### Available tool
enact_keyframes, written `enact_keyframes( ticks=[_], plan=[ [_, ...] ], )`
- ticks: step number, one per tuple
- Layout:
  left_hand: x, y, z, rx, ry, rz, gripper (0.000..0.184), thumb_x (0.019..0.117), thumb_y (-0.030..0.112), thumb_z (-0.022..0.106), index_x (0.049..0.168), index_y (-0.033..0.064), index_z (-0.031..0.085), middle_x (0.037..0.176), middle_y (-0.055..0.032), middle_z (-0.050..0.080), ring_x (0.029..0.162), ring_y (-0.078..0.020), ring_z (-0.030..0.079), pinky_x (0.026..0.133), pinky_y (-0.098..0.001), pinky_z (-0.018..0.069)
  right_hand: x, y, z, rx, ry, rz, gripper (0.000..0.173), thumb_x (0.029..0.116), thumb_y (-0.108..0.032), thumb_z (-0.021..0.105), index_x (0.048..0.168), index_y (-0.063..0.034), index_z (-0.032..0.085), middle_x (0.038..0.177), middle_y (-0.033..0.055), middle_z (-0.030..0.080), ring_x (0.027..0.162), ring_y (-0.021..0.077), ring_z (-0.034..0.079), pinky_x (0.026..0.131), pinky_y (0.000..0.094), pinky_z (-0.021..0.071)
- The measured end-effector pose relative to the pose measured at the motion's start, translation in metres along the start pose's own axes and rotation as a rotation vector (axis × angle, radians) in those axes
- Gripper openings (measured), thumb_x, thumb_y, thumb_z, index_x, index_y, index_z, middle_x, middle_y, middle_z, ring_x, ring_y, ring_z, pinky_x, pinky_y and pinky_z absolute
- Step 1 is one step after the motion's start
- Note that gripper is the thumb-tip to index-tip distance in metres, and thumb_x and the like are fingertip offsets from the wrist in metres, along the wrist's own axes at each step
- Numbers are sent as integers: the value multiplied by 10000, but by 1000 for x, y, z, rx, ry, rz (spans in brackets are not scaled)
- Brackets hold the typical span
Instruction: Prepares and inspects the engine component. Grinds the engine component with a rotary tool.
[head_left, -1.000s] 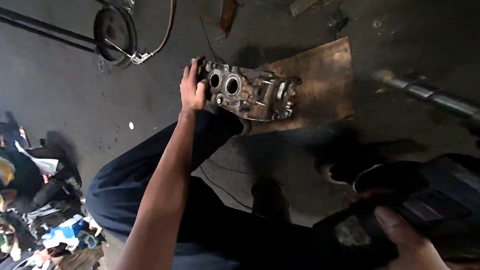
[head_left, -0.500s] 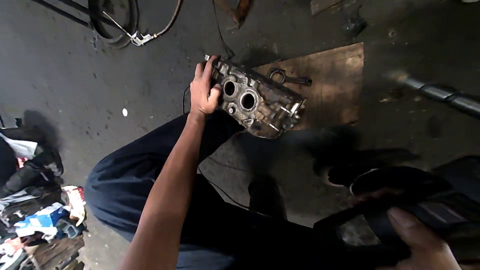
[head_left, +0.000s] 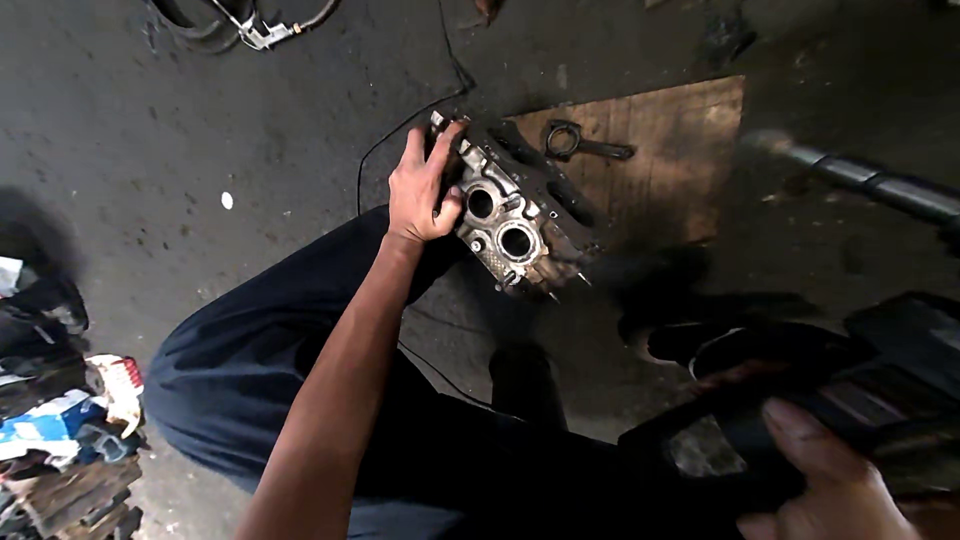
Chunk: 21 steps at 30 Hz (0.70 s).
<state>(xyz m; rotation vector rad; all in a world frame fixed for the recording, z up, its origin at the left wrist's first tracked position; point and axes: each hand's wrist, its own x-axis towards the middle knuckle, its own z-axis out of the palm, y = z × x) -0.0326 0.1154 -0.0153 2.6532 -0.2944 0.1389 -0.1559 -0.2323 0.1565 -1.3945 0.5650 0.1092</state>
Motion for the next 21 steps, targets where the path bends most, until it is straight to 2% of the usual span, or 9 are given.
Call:
enact_keyframes(
  ticks=[5, 9, 11, 21],
  plan=[
    [5, -1, 1, -19, 23, -30, 799, 876, 577, 327, 1451, 77, 567, 1316, -290, 577, 981, -369, 663, 670, -520, 543, -1, -4, 4, -44, 48, -4, 394, 854, -6, 662, 1210, -87, 513, 981, 5, 736, 880, 184, 741, 821, 372, 647],
    [10, -7, 0, -24, 29, -57, 786, 889, 568, 309, 1450, 83, 570, 1288, -270, 595, 930, -353, 669, 637, -517, 534, 1, -2, 1, -36, 28, 3, 379, 867, 26, 630, 1211, -77, 509, 986, 20, 734, 879, 198, 741, 816, 380, 647],
    [13, -10, -1, -31, 23, -70, 782, 885, 561, 310, 1457, 89, 562, 1289, -264, 598, 920, -345, 672, 630, -518, 531, 1, 0, 0, -25, 15, 1, 397, 871, 5, 654, 1229, -76, 504, 997, 25, 733, 886, 200, 740, 822, 384, 645],
    [32, -38, -6, -75, 16, -161, 786, 916, 578, 277, 1480, 97, 540, 1271, -225, 632, 981, -330, 676, 723, -544, 542, 1, 5, 4, -14, -25, 16, 405, 861, -20, 696, 1220, -92, 525, 996, 3, 734, 893, 177, 732, 830, 368, 634]
  ],
)
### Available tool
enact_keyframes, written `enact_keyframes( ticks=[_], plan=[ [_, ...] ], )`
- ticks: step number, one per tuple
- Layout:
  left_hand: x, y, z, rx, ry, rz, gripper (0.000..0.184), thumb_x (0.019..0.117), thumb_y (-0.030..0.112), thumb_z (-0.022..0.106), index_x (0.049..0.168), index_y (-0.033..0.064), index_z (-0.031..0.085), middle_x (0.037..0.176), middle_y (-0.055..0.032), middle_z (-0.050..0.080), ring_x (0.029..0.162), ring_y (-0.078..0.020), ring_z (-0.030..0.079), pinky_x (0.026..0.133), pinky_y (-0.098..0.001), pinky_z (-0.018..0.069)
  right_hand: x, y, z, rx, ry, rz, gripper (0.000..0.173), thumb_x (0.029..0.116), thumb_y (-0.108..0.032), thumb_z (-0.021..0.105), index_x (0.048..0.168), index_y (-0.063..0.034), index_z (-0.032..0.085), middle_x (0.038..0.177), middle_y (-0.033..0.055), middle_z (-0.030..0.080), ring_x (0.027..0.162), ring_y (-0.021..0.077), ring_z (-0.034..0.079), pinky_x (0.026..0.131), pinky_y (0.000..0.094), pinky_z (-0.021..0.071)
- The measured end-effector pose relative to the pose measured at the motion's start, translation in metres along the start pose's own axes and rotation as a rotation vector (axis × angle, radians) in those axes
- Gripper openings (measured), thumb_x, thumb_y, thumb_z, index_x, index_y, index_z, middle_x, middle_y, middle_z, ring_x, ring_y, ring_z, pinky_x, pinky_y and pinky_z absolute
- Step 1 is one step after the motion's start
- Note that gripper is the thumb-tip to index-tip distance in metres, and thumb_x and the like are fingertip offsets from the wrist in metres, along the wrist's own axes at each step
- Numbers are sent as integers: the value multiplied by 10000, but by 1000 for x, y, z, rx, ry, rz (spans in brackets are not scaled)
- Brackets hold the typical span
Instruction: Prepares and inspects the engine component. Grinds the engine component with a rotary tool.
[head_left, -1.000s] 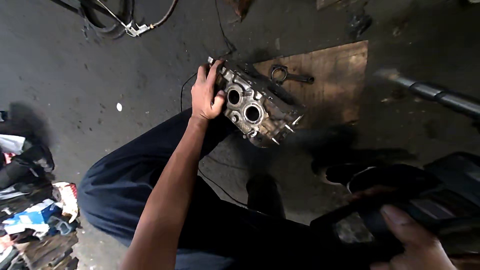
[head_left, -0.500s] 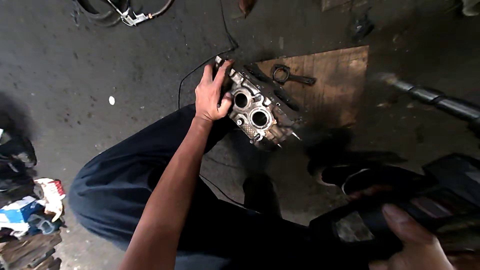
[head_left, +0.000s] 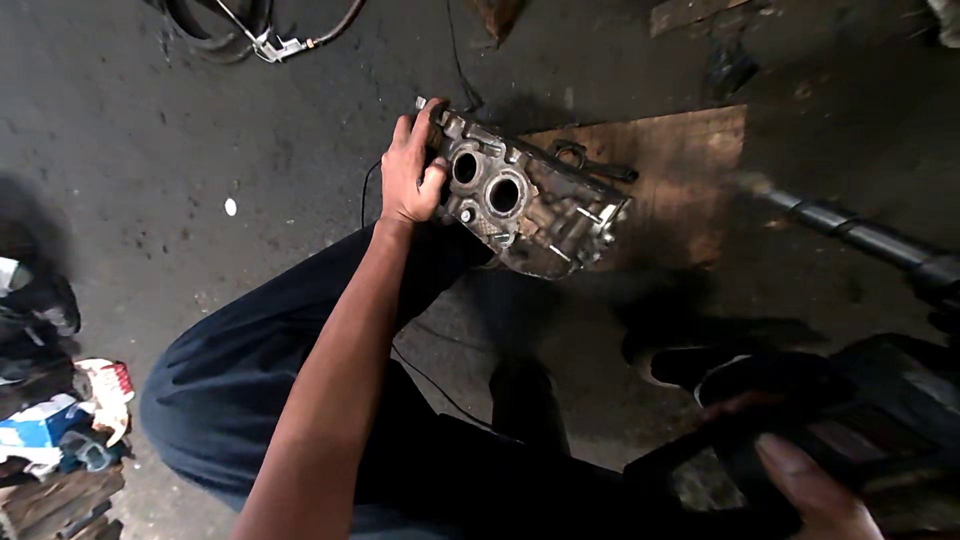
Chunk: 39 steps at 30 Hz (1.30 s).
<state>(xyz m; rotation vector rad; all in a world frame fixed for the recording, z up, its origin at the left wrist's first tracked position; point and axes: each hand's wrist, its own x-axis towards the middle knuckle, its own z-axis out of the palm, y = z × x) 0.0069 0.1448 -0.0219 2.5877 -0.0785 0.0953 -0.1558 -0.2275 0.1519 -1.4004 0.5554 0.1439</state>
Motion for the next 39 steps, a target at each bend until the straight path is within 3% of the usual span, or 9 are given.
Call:
enact_keyframes(
  ticks=[13, 18, 25, 32, 39],
  plan=[
    [8, -25, -1, -72, -1, 35, 806, 936, 594, 256, 1486, 70, 525, 1346, -203, 627, 1153, -282, 654, 908, -513, 538, 3, 3, 1, 31, -30, 35, 416, 888, -62, 707, 1259, -94, 522, 1038, 13, 726, 929, 195, 727, 862, 396, 628],
    [9, -29, -2, -86, 0, 14, 794, 926, 593, 278, 1482, 88, 533, 1306, -185, 647, 1127, -266, 654, 908, -502, 532, 4, 0, 4, 64, -28, 31, 423, 893, -87, 743, 1260, -106, 533, 1043, 5, 727, 927, 188, 727, 864, 391, 626],
    [12, -39, -1, -148, 10, 52, 893, 960, 696, 212, 1488, 41, 512, 1353, -172, 641, 1216, -213, 626, 1030, -421, 501, 3, 0, 5, 57, -17, 29, 422, 873, -65, 759, 1235, -113, 548, 1034, -10, 732, 940, 174, 728, 870, 382, 628],
    [15, -19, 3, -50, 19, -8, 825, 940, 647, 233, 1481, 103, 536, 1270, -176, 672, 1102, -280, 669, 876, -525, 547, -1, 0, 3, 36, 16, 19, 468, 864, -43, 747, 1265, -107, 514, 1028, -4, 736, 920, 181, 737, 848, 384, 640],
    [20, 20, 5, 13, 8, -145, 675, 910, 465, 347, 1488, 170, 533, 1246, -226, 648, 1009, -387, 673, 731, -624, 521, -8, -12, 1, 2, 93, -96, 517, 836, -25, 749, 1263, -129, 476, 1027, -38, 743, 916, 151, 745, 824, 338, 653]
  ],
)
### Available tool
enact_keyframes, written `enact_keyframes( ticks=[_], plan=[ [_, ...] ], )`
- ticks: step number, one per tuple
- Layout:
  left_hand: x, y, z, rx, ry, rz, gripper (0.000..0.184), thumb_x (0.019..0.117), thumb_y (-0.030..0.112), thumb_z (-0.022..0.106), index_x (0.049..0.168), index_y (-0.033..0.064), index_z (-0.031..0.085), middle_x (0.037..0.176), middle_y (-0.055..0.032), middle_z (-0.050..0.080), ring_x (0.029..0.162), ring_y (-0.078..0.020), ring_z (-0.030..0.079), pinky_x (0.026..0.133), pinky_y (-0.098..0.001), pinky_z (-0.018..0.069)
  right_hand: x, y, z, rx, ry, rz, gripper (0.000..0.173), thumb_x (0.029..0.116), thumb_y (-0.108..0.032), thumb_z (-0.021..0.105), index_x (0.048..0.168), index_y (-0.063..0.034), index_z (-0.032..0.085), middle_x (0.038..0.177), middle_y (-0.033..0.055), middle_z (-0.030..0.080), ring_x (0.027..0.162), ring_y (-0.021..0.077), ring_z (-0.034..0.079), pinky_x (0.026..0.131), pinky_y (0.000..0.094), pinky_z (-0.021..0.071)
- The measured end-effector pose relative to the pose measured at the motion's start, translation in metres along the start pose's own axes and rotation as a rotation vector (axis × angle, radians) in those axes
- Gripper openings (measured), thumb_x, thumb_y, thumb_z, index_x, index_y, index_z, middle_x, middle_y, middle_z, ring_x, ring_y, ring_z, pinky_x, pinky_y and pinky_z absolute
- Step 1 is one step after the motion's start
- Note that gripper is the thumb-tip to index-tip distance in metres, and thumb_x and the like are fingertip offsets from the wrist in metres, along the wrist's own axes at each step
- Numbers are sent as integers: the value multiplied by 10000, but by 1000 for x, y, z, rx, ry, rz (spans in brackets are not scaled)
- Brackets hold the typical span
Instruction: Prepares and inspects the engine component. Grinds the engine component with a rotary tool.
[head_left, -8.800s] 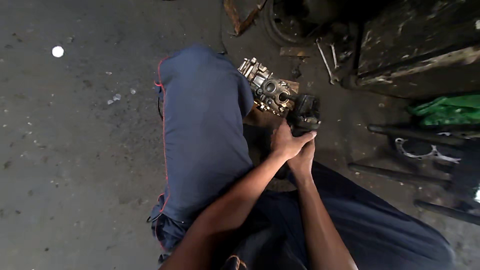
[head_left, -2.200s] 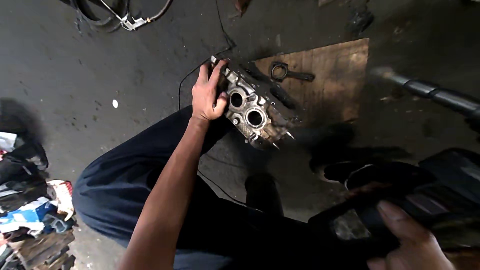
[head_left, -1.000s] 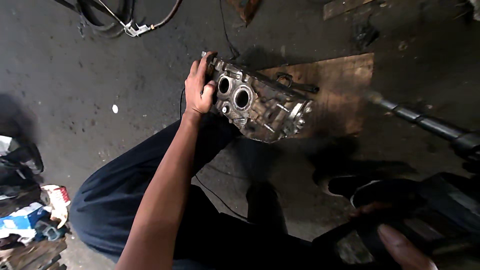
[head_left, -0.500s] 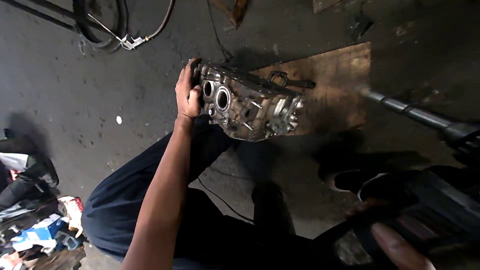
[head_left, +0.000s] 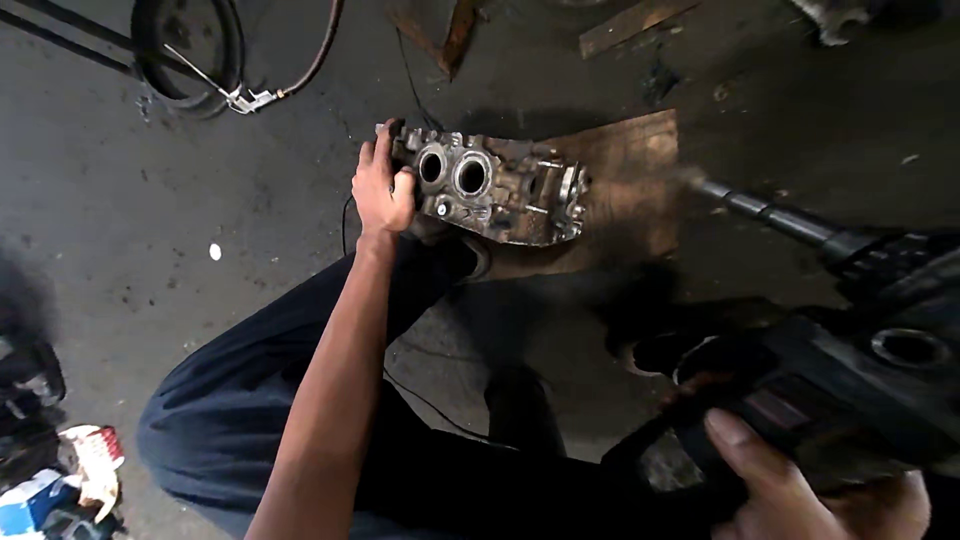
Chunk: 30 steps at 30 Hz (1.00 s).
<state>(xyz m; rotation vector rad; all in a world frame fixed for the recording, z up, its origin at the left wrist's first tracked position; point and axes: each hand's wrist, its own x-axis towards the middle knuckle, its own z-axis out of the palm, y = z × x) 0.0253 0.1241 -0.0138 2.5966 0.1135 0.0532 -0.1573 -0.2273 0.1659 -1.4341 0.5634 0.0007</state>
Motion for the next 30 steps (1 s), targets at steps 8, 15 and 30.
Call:
enact_keyframes(
  ticks=[8, 15, 30],
  plan=[
    [-5, 74, 17, 202, -35, -160, 702, 857, 468, 467, 1520, 241, 517, 1310, -239, 608, 957, -426, 676, 670, -626, 520, -4, -3, -5, -46, 31, -65, 507, 819, -79, 773, 1239, -109, 490, 1001, -42, 734, 882, 141, 742, 802, 328, 658],
    [3, 144, 56, 373, -95, -259, 756, 845, 594, 524, 1546, 316, 475, 1410, -268, 523, 1105, -437, 632, 750, -598, 530, -5, -10, -25, -51, 152, -112, 571, 775, -96, 786, 1246, -71, 464, 976, -12, 724, 850, 159, 739, 771, 341, 661],
    [-46, 142, 64, 339, -13, -148, 833, 858, 629, 553, 1589, 261, 399, 1609, -280, 309, 1308, -465, 502, 919, -600, 489, -1, -1, -38, -95, 216, -72, 574, 765, -112, 753, 1254, 0, 472, 969, 73, 714, 791, 214, 746, 703, 390, 674]
  ],
)
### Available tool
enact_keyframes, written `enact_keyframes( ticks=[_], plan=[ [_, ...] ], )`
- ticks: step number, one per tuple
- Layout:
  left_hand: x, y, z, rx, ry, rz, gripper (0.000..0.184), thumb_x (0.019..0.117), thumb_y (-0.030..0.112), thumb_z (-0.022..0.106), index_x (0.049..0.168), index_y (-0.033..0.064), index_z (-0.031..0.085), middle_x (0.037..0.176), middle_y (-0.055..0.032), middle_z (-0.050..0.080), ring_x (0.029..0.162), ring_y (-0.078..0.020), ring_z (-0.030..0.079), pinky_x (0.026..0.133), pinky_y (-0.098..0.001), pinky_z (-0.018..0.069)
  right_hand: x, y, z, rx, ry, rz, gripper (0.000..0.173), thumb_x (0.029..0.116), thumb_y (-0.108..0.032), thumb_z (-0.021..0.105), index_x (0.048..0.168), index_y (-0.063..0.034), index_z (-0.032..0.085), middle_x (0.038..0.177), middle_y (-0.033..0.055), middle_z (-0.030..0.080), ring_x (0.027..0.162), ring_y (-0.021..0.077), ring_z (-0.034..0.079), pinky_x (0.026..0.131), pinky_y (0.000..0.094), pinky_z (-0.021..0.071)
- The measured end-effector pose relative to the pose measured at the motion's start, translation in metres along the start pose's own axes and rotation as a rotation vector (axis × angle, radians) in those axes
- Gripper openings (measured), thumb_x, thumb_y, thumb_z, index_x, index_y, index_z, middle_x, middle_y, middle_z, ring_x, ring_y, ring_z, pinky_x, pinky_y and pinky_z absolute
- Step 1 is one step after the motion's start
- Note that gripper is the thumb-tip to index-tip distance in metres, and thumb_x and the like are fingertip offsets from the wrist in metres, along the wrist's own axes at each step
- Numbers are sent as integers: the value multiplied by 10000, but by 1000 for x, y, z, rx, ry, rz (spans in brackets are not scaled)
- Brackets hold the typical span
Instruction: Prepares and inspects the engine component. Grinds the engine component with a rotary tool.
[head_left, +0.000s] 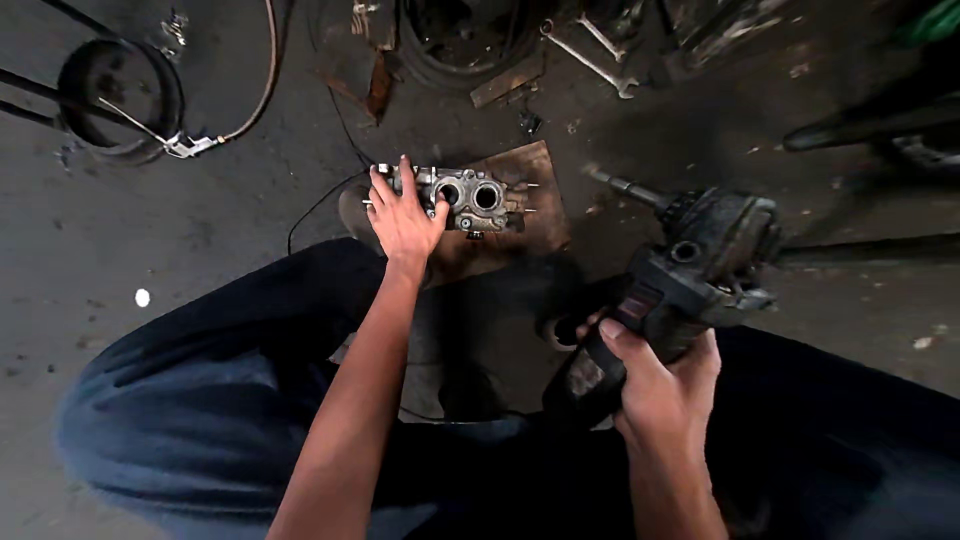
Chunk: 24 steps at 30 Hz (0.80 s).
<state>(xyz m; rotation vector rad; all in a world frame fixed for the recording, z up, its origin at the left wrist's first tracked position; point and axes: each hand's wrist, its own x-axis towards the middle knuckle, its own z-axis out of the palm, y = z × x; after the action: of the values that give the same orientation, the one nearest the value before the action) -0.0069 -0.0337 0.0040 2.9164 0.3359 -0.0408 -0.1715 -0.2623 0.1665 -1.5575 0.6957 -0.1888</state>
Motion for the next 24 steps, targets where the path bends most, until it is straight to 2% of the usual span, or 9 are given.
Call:
enact_keyframes(
  ticks=[3, 5, 11, 14, 18, 20, 22, 24],
  plan=[
    [-9, -3, 2, -22, 18, 21, 855, 849, 648, 587, 1590, 266, 398, 1660, -267, 223, 1415, -474, 412, 1059, -652, 402, -3, 1, 7, -16, -19, -7, 582, 771, -120, 761, 1264, 5, 477, 977, 73, 713, 801, 206, 745, 705, 379, 672],
    [-15, -5, 2, -39, 8, 38, 894, 838, 654, 606, 1603, 259, 368, 1672, -271, 187, 1461, -477, 360, 1110, -677, 346, -5, 3, 11, -24, -31, -11, 591, 768, -130, 766, 1270, 7, 486, 979, 87, 713, 794, 220, 747, 697, 392, 674],
    [-13, -4, -1, -58, -37, 33, 931, 827, 651, 651, 1615, 262, 345, 1678, -269, 167, 1479, -477, 330, 1125, -686, 319, -10, 10, 14, -49, -80, -38, 573, 777, -120, 753, 1273, 6, 496, 959, 90, 717, 759, 221, 744, 675, 387, 674],
    [-14, -6, -5, -68, -79, 30, 1041, 760, 707, 691, 1630, 283, 307, 1698, -258, 99, 1503, -475, 290, 1142, -688, 299, -12, 13, 12, -51, -89, -17, 577, 783, -114, 751, 1285, 5, 493, 973, 100, 713, 758, 230, 741, 676, 392, 672],
    [-16, -12, -5, -85, -85, 88, 1156, 673, 732, 750, 1634, 276, 298, 1700, -268, 61, 1494, -486, 296, 1136, -671, 322, -12, 14, 12, -33, -72, 26, 606, 774, -120, 755, 1305, 5, 490, 994, 109, 707, 771, 231, 739, 675, 390, 670],
    [-18, -16, -6, -95, -106, 109, 1216, 640, 728, 798, 1641, 277, 275, 1710, -251, 11, 1526, -471, 243, 1172, -670, 280, -12, 15, 12, -41, -69, 31, 630, 759, -127, 767, 1312, 3, 493, 1010, 109, 707, 789, 224, 743, 683, 389, 672],
    [-21, -18, -9, -98, -125, 117, 1256, 629, 699, 833, 1651, 264, 244, 1716, -239, -14, 1557, -456, 174, 1208, -686, 186, -12, 17, 13, -55, -67, 26, 664, 740, -140, 784, 1324, -9, 496, 1034, 99, 707, 823, 210, 746, 699, 382, 673],
    [-25, -17, -12, -99, -138, 119, 1291, 622, 689, 849, 1659, 256, 213, 1713, -249, -16, 1568, -457, 130, 1213, -704, 137, -11, 18, 14, -66, -71, 25, 676, 728, -145, 791, 1325, -12, 502, 1038, 97, 708, 825, 206, 746, 696, 382, 673]
  ],
)
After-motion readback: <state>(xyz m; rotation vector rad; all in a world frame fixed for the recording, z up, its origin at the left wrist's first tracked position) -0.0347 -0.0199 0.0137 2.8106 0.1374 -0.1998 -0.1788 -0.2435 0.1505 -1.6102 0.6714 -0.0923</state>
